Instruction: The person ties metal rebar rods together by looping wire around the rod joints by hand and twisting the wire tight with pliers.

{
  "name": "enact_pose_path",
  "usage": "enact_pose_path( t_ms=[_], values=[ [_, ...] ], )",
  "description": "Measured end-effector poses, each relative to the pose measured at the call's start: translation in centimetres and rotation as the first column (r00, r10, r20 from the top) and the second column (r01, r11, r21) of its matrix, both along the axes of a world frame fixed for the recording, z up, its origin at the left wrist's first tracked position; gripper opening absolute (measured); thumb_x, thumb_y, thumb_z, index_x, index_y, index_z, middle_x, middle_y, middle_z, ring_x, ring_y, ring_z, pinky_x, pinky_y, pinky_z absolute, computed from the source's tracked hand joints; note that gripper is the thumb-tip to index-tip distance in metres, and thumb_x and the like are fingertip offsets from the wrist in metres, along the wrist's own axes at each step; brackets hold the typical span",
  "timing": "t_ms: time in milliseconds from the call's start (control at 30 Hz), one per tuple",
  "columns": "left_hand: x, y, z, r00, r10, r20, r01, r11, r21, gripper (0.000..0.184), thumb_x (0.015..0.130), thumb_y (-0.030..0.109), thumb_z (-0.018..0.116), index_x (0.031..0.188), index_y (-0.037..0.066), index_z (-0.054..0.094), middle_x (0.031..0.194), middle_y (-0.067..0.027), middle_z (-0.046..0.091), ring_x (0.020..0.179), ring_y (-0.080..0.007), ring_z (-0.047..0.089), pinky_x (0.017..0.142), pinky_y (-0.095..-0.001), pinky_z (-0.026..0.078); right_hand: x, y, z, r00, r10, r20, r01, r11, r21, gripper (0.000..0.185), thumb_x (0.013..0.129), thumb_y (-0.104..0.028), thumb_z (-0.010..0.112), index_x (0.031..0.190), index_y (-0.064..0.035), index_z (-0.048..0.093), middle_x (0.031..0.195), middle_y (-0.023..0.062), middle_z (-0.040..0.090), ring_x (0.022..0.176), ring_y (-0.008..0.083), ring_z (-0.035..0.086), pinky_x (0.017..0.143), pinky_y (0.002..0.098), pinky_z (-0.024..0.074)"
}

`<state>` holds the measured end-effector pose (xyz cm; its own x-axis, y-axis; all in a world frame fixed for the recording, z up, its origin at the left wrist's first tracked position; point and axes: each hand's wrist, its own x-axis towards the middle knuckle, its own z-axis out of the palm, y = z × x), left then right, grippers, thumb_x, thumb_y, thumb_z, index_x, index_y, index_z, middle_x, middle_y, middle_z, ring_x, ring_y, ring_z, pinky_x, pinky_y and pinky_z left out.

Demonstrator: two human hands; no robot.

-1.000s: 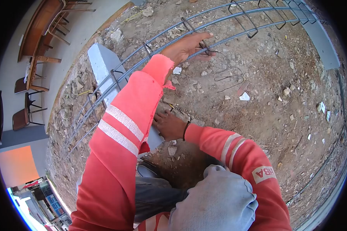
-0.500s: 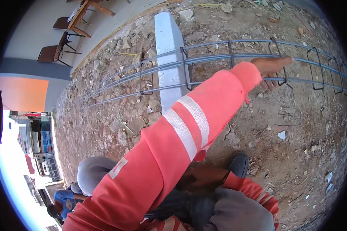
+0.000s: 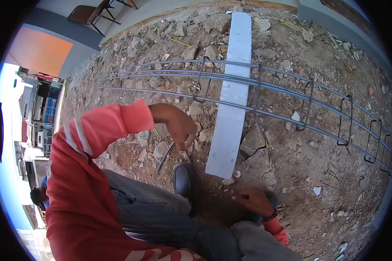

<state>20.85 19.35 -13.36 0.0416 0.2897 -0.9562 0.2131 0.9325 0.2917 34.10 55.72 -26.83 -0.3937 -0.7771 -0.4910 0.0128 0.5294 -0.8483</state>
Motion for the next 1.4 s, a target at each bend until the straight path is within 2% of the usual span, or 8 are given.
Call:
enact_pose_path(
  t_ms=[133, 367, 500, 600, 733, 1067, 1233, 1400],
  values=[
    [10.5, -6.6, -8.6, 0.820, 0.094, -0.565, -0.146, 0.988, -0.046, 0.082, 0.072, 0.027, 0.079, 0.145, 0.011, 0.045, 0.129, -0.0229, 0.056, 0.111, -0.0434, 0.060, 0.092, -0.0532, 0.051, 0.3, -0.3, 0.1, 0.999, -0.039, 0.019, 0.038, 0.998, 0.050, 0.038, 0.088, -0.044, 0.071, 0.097, -0.0065, 0.072, 0.084, 0.0151, 0.070, 0.076, 0.0297, 0.069, 0.071, 0.0388, 0.0517],
    [14.2, -9.7, -13.9, 0.504, -0.159, -0.849, 0.307, 0.952, 0.004, 0.055, 0.081, 0.016, 0.063, 0.135, 0.011, 0.057, 0.139, -0.0203, 0.047, 0.131, -0.0391, 0.044, 0.102, -0.0585, 0.040, 0.5, 0.3, -0.7, 0.990, -0.091, -0.110, 0.081, 0.992, -0.094, 0.046, 0.089, -0.047, 0.070, 0.113, -0.0086, 0.068, 0.089, 0.0139, 0.073, 0.083, 0.0289, 0.071, 0.074, 0.0400, 0.0535],
    [12.2, -9.8, -13.1, 0.592, -0.147, -0.792, 0.339, 0.938, 0.079, 0.045, 0.079, 0.018, 0.065, 0.123, 0.008, 0.062, 0.127, -0.0212, 0.057, 0.121, -0.0378, 0.055, 0.095, -0.0573, 0.046, -0.8, 0.5, 2.2, 0.985, -0.033, 0.172, 0.082, 0.954, -0.287, 0.046, 0.091, -0.040, 0.071, 0.119, -0.0043, 0.065, 0.095, 0.0135, 0.075, 0.090, 0.0223, 0.072, 0.077, 0.0370, 0.0544],
    [10.7, -8.4, -9.1, 0.830, -0.185, -0.525, 0.217, 0.976, -0.002, 0.036, 0.076, 0.017, 0.067, 0.107, 0.002, 0.061, 0.084, -0.0230, 0.068, 0.077, -0.0454, 0.068, 0.072, -0.0532, 0.054, -2.8, 1.8, 6.4, 0.977, 0.021, 0.212, 0.063, 0.921, -0.383, 0.049, 0.091, -0.038, 0.073, 0.124, -0.0028, 0.062, 0.098, 0.0123, 0.075, 0.092, 0.0193, 0.071, 0.079, 0.0354, 0.0542],
    [10.4, -6.6, -2.9, 0.888, -0.153, -0.433, 0.162, 0.987, -0.016, 0.030, 0.076, 0.019, 0.067, 0.101, 0.004, 0.061, 0.080, -0.0242, 0.067, 0.077, -0.0460, 0.066, 0.070, -0.0556, 0.051, -5.2, 2.9, 10.3, 0.963, 0.081, 0.258, 0.069, 0.849, -0.524, 0.054, 0.090, -0.039, 0.074, 0.128, -0.0032, 0.060, 0.100, 0.0113, 0.075, 0.093, 0.0186, 0.070, 0.084, 0.0353, 0.0531],
    [3.3, 8.7, 18.6, 0.900, 0.085, -0.427, -0.011, 0.985, 0.175, 0.017, 0.082, 0.018, 0.067, 0.091, 0.003, 0.065, 0.078, -0.0164, 0.067, 0.072, -0.0342, 0.067, 0.065, -0.0445, 0.049, -7.7, -3.7, 16.6, 0.909, -0.270, -0.318, -0.038, 0.705, -0.708, 0.097, 0.078, -0.049, 0.082, 0.144, 0.0037, 0.035, 0.137, 0.0270, 0.051, 0.129, 0.0367, 0.051, 0.102, 0.0455, 0.0453],
    [-0.7, 16.1, 19.3, 0.891, 0.291, -0.347, -0.161, 0.919, 0.359, 0.023, 0.090, 0.019, 0.069, 0.100, -0.001, 0.067, 0.081, -0.0097, 0.069, 0.070, -0.0217, 0.069, 0.062, -0.0334, 0.051, -6.4, -2.4, 18.6, 0.830, -0.365, -0.421, 0.097, 0.839, -0.536, 0.094, 0.078, -0.045, 0.082, 0.142, 0.0035, 0.034, 0.128, 0.0275, 0.054, 0.118, 0.0372, 0.059, 0.099, 0.0462, 0.0473],
    [-5.5, 22.1, 16.9, 0.737, 0.675, -0.047, -0.562, 0.650, 0.512, 0.057, 0.096, 0.048, 0.059, 0.108, -0.007, 0.066, 0.097, -0.0149, 0.068, 0.087, -0.0209, 0.069, 0.075, -0.0313, 0.055, -6.0, 3.7, 18.4, 0.597, -0.587, -0.547, 0.499, 0.805, -0.320, 0.063, 0.080, -0.009, 0.065, 0.136, 0.0036, 0.039, 0.109, 0.0272, 0.061, 0.102, 0.0436, 0.062, 0.088, 0.0475, 0.0502]
  ],
)
